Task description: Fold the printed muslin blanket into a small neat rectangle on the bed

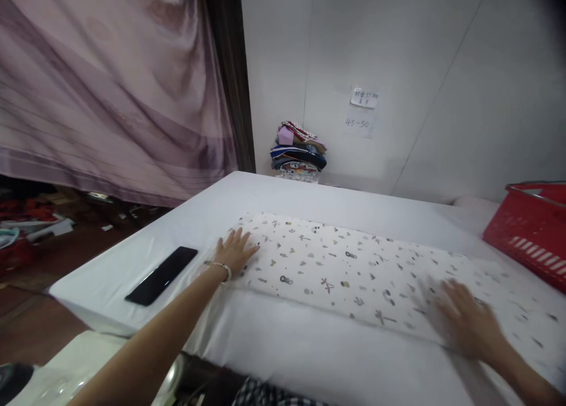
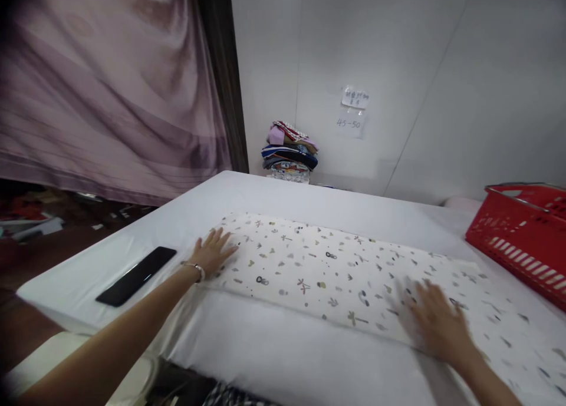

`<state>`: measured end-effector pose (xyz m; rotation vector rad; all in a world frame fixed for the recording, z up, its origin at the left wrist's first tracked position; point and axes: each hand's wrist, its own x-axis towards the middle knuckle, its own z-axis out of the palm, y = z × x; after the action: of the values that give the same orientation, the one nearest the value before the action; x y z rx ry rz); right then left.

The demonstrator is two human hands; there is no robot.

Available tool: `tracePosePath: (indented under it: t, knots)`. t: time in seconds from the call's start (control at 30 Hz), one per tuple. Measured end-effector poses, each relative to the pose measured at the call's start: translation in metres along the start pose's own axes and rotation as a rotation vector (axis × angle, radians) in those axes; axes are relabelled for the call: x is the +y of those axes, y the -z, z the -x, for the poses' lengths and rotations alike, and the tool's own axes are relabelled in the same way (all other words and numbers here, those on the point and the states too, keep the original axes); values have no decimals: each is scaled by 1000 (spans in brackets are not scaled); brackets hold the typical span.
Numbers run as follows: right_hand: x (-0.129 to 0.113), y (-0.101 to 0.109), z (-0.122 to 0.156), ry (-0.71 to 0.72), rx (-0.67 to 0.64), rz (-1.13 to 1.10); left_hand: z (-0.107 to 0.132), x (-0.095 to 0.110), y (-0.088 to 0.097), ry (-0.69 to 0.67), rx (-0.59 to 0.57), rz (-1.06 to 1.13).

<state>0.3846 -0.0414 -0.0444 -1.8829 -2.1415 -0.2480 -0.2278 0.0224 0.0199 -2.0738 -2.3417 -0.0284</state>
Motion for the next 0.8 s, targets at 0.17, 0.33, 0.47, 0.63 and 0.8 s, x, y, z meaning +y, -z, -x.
tracePosePath:
  t: [0.17,0.33,0.47,0.63,0.8]
  knots:
    - [-138,7,-17,300,-264,-76,8,22,-13,-93,-32,40]
    - [-152,9,-12,306,-309,-98,6,13,-12,-72,-85,58]
    - [-160,22,-23,283,-412,-148,-4,16,-4,-131,-124,66]
    - [-220,31,-54,454,-450,-269,-29,61,0,-184,-64,94]
    - [-252,16,-62,548,-490,-334,-55,78,-15,-202,-90,32]
